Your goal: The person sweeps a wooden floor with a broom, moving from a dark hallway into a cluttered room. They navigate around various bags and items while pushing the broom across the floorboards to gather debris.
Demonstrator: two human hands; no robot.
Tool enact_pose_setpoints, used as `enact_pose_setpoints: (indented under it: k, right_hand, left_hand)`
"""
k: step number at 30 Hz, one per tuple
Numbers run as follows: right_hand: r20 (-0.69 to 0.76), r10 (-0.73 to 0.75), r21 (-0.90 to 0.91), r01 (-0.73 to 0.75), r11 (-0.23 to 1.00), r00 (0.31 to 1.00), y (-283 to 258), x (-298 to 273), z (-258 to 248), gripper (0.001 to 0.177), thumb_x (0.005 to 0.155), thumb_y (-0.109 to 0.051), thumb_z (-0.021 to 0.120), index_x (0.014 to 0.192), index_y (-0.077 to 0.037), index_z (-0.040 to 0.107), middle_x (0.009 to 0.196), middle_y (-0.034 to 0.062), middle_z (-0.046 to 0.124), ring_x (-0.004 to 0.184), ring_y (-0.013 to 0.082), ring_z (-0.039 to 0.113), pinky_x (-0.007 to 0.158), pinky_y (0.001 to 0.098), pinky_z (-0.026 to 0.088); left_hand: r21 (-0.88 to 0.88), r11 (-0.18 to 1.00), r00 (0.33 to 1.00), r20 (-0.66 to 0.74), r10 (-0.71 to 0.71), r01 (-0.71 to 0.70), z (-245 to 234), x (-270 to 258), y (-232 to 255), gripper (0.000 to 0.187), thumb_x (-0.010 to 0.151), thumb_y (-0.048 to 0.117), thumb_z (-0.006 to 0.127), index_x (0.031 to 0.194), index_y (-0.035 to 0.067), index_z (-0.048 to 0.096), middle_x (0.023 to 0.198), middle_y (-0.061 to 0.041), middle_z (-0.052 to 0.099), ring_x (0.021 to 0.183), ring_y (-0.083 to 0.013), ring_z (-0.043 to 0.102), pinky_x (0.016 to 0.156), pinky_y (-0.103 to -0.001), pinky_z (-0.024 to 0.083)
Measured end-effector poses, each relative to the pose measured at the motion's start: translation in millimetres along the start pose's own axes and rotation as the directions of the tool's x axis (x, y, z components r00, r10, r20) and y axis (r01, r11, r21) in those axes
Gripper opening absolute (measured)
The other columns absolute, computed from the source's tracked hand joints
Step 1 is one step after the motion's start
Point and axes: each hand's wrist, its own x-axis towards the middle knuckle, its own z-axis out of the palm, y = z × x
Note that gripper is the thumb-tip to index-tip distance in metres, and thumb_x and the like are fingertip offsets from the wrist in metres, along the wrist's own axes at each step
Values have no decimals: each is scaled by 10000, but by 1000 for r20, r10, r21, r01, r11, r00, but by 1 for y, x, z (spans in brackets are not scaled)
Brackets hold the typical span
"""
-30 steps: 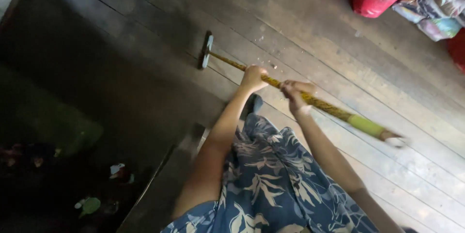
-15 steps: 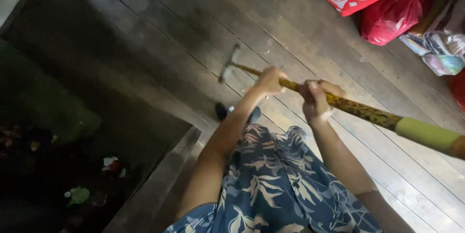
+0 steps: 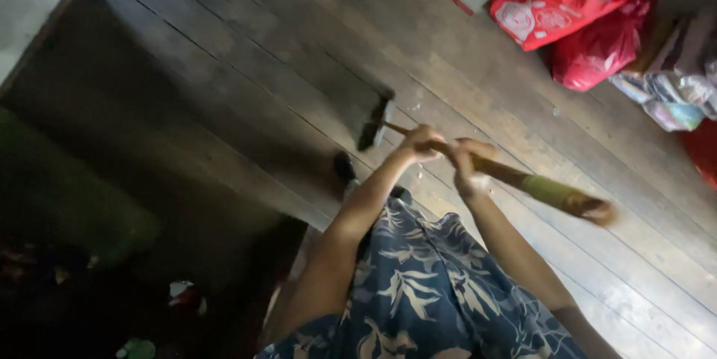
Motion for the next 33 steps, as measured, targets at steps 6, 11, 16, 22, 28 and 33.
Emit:
enact_pose_setpoints:
  k: [6,11,16,22,28,33]
  right_hand:
    - [-252,156,552,9,834,955,-46,58,39,384,987,-4,591,648,-69,423,550,4,443,437,147,413,464,314,357]
    - [-184,167,333,-99,938,969,6,48,90,381,989,-35,579,627,-16,460,639,95,531,553,183,471,528,335,380]
    - [-53,138,60,-135,989,989,38,58,80,381,927,-134,584,559,-33,578,533,29,608,376,96,516,374,285,375]
    - [-70,90,-141,-100,985,993,36,93,55,382,993,-221,553,634,-93,531,621,17,540,517,111,458,484,289,346]
    - [-317,78,244,2,970,945,-2,153,43,415,977,-70,665,623,-78,448,595,22,471,482,131,426,459,296,347]
    - [-231,220,205,-174,963,948,64,157,33,324,972,-37,600,652,-4,560,640,80,566,563,133,489,542,297,394]
  left_hand:
    - [134,991,1000,-30,9,-5,-84,1,7,212,871,188,654,673,119,680,577,-33,641,475,-157,583,574,-395,521]
    - [219,975,992,-104,65,-41,-130,13,-53,114,739,170,704,637,119,691,589,-84,674,521,-217,646,593,-401,510]
    - [165,979,992,-21,124,-119,-88,44,-75,137,741,181,689,635,95,682,633,-123,691,589,-274,679,608,-430,506]
    - [262,814,823,-105,558,-518,-66,93,-46,74,783,122,615,734,93,661,669,-106,667,625,-281,671,663,-440,532]
    - [18,934,934,-16,357,-357,-152,112,33,349,859,229,662,544,99,587,527,-92,622,477,-249,609,537,-417,494]
    - [169,965,978,-32,208,-200,-172,164,-24,53,675,108,668,680,129,717,620,-130,683,554,-241,693,554,-401,515]
